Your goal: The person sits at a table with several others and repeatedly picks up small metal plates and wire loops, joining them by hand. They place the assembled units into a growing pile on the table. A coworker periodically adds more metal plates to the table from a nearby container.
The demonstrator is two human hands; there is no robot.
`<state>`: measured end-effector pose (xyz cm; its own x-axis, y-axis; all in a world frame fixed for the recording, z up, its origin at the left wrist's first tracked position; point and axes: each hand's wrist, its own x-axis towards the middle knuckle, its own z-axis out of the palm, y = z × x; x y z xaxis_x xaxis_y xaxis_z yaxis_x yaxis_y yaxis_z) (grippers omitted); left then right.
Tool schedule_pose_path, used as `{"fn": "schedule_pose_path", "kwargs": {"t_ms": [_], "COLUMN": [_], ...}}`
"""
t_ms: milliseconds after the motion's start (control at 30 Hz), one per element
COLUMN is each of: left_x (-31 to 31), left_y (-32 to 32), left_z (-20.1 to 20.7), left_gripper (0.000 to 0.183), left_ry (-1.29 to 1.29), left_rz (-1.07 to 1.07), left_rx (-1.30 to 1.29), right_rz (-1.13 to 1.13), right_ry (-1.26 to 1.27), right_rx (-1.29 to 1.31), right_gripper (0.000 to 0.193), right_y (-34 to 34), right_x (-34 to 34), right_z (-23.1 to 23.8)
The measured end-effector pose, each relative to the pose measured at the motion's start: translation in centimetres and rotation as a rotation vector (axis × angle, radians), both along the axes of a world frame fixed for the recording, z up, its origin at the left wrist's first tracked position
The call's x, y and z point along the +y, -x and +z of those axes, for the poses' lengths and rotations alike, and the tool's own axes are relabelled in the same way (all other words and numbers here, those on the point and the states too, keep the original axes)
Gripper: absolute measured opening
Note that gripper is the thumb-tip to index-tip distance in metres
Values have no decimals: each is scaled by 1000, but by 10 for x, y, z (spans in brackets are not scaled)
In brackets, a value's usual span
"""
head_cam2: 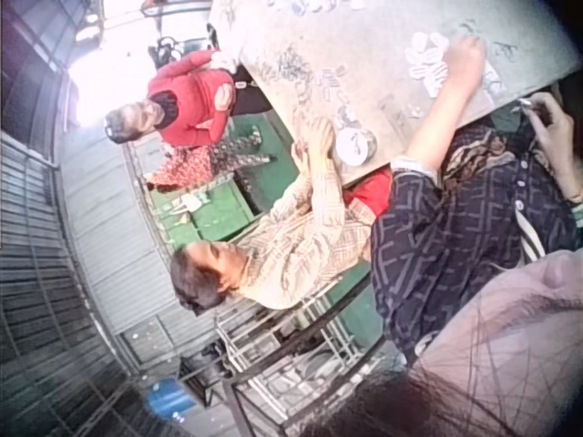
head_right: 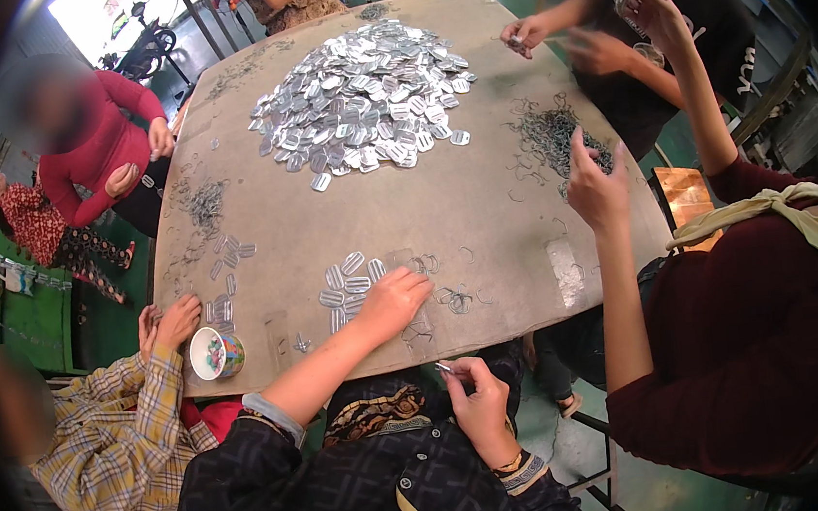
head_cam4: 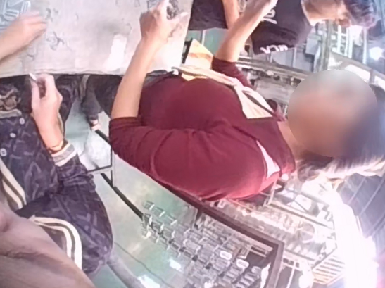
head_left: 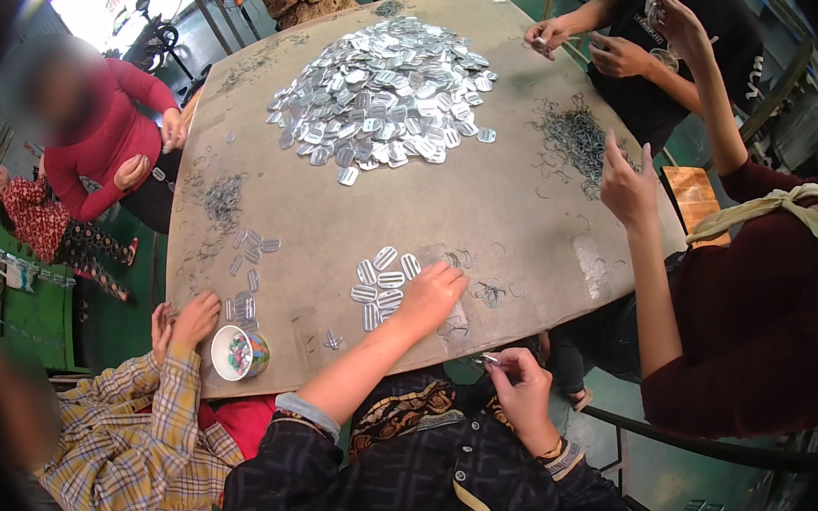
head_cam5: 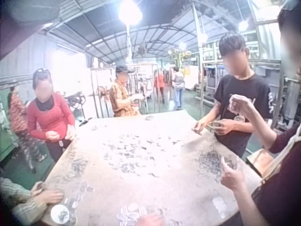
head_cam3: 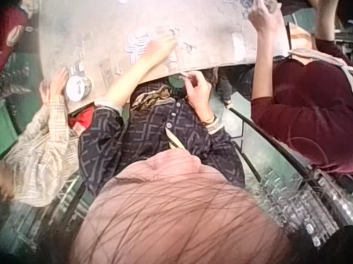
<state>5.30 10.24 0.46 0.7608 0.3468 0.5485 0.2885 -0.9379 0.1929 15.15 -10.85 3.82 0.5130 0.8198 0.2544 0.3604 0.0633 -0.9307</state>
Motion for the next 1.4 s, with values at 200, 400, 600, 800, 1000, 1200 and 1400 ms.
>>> {"fn": "schedule_pose_path", "kwargs": {"t_ms": [200,400,600,800,1000,1200,1400], "left_x": [-19,-26,-6,-43,-79,-88,-89], "left_y": [-32,-57,-42,20,52,50,54], "left_z": [-3,10,15,66,71,61,50], "left_gripper": [11,10,8,9,12,14,15], "left_ry": [-59,-118,189,1079,973,743,668], "left_rz": [109,154,193,-50,-223,-160,-257], "left_rx": [222,374,279,-49,-163,-266,-332], "right_rz": [13,24,14,-29,30,71,182], "right_ry": [0,20,29,61,62,93,17], "right_rx": [11,-15,-12,37,8,-54,-91], "right_gripper": [14,13,13,13,14,16,16], "right_y": [-1,-3,-1,-1,4,8,3], "right_x": [0,0,4,7,14,13,15], "right_z": [-8,-5,0,-6,-1,1,-2]}}
